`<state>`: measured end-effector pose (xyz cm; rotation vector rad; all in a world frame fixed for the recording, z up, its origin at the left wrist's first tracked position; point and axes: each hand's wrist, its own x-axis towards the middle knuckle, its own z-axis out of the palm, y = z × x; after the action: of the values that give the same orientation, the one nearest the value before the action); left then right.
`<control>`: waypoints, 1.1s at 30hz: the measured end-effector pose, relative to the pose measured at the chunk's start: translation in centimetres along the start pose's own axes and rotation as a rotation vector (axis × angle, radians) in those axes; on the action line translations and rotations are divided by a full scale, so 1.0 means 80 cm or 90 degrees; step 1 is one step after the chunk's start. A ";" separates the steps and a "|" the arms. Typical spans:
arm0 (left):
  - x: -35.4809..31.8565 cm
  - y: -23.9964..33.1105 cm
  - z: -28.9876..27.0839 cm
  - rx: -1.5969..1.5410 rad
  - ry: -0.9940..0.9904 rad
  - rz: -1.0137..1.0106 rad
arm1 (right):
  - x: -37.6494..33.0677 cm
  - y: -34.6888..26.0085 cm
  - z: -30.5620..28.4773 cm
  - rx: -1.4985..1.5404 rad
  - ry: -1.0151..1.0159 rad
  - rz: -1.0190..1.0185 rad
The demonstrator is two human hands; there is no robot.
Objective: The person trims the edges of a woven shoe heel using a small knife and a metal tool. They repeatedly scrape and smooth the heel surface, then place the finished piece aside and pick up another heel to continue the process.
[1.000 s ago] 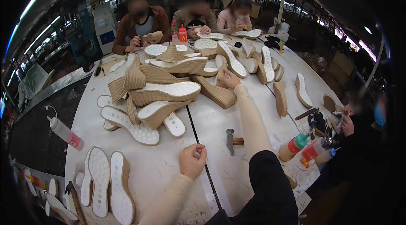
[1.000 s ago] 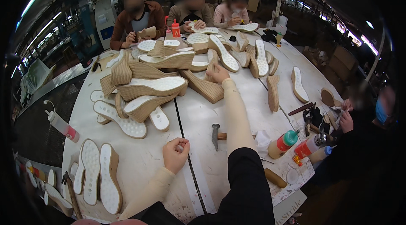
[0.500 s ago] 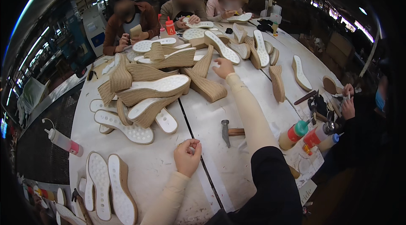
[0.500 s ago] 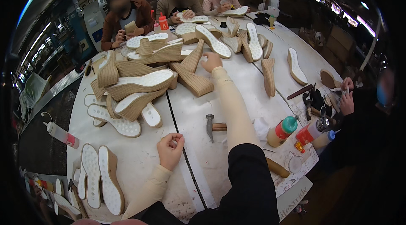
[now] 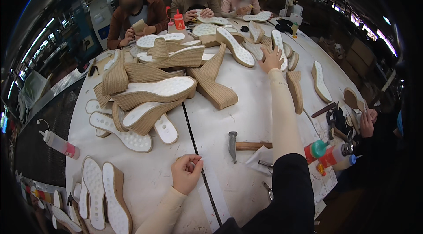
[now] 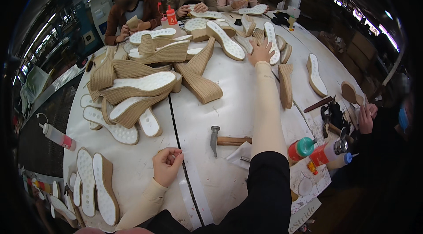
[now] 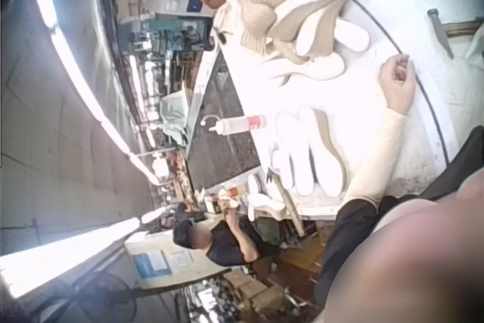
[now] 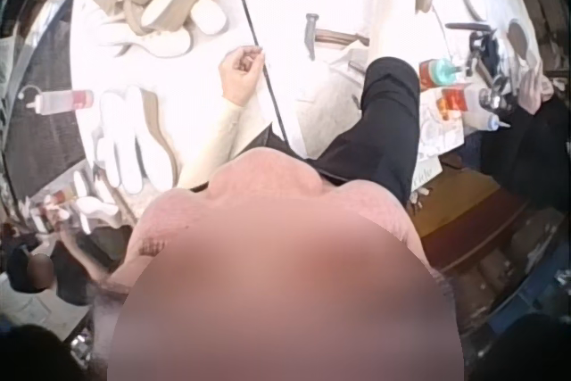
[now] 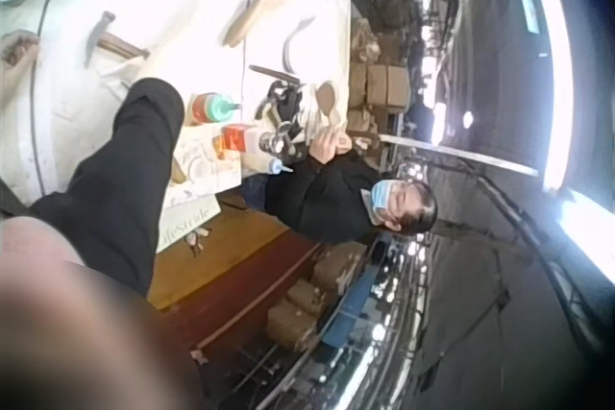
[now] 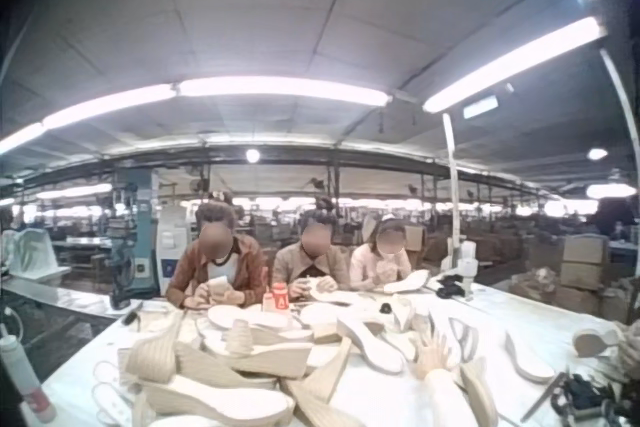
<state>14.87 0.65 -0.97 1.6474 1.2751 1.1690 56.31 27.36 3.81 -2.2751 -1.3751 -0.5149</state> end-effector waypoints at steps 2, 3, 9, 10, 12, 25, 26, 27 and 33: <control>-0.001 -0.002 -0.001 -0.043 -0.009 -0.027 | 0.004 -0.004 0.013 -0.065 0.006 -0.017; -0.001 -0.003 -0.002 -0.043 -0.021 -0.064 | 0.006 -0.003 0.017 -0.040 -0.020 -0.005; 0.006 -0.006 0.008 -0.108 0.021 -0.055 | -0.007 -0.004 0.024 -0.044 0.003 -0.009; 0.008 -0.006 0.010 -0.095 0.025 -0.031 | -0.012 -0.008 0.021 -0.053 0.016 -0.008; 0.009 -0.006 0.010 -0.055 0.022 -0.014 | -0.030 -0.016 0.010 -0.055 0.006 0.001; 0.009 -0.009 0.010 -0.002 0.020 0.088 | -0.214 -0.055 -0.146 -0.007 -0.178 -0.103; 0.008 -0.009 0.010 -0.012 0.023 0.092 | -0.231 -0.056 -0.160 0.027 -0.194 -0.135; 0.008 -0.008 0.011 -0.021 0.027 0.098 | -0.240 -0.057 -0.174 0.058 -0.220 -0.172; 0.004 -0.008 0.019 0.008 0.017 0.217 | -0.281 -0.060 -0.186 0.179 -0.189 -0.147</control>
<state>16.18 1.13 -2.00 1.9149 1.0433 1.3889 40.82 4.85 5.45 -2.0331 -1.7440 -0.0420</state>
